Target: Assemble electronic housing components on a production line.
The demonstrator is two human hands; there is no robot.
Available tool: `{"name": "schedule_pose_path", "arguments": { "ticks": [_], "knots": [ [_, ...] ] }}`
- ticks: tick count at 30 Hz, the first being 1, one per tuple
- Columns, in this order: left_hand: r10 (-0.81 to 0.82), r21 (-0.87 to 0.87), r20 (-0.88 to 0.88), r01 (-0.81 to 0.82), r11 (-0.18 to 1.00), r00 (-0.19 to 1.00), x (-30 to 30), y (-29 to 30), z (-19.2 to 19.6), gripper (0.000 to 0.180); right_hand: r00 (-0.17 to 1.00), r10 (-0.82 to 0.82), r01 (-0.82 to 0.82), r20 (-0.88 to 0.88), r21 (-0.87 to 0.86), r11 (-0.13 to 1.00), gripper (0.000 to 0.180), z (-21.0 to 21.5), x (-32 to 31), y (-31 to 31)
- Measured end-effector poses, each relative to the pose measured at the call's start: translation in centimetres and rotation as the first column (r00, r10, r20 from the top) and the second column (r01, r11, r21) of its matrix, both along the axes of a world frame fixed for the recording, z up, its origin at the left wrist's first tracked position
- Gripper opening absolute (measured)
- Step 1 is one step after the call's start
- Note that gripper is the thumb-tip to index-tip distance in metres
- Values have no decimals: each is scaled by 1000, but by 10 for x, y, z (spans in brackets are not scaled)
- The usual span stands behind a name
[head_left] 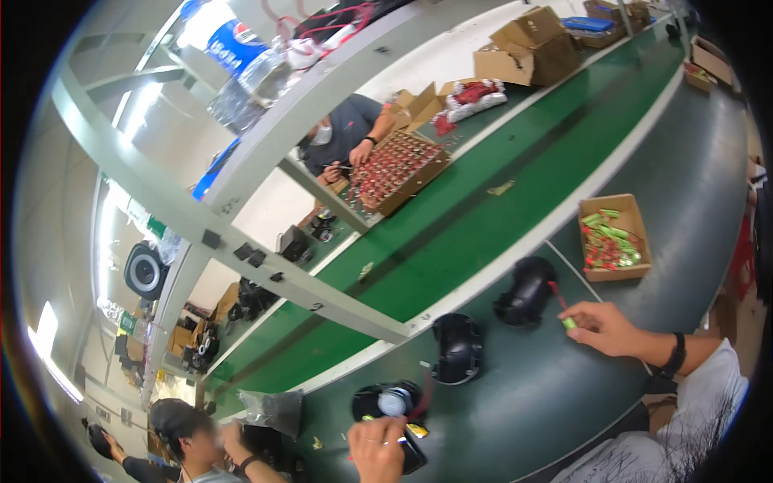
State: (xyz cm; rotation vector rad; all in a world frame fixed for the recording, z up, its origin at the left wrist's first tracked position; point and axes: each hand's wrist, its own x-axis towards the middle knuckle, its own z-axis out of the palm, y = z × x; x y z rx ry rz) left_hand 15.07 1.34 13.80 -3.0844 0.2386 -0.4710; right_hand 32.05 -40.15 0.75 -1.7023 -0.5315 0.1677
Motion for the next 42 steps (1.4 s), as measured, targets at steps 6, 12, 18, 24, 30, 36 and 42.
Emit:
{"name": "schedule_pose_path", "arguments": {
  "ticks": [6,12,18,24,30,36,42],
  "knots": [
    [-146,-419,-348,-15,908,926,-36,-61,-58,23,927,-44,167,373,-304,938,35,45,-14,-12],
    [-485,-135,-40,476,869,874,-1,-132,-25,27,851,-31,367,524,-551,750,29,55,-29,-64],
    [-590,-184,5,581,793,807,20,-120,-26,24,847,-3,350,532,-553,756,36,70,-41,-61],
    [-210,-353,245,288,890,947,-15,-125,-25,31,955,144,-95,261,-193,977,70,77,-57,15],
    [7,-837,-198,-173,519,980,-32,-163,-57,70,911,411,-395,30,-220,892,82,65,-17,50],
    [119,-648,73,-44,760,990,-45,-153,-47,67,902,427,-394,65,-283,875,66,60,-22,70],
    [124,-486,192,-15,874,974,-24,-152,-27,72,890,402,-249,214,-511,823,87,79,-65,83]
  ]
}}
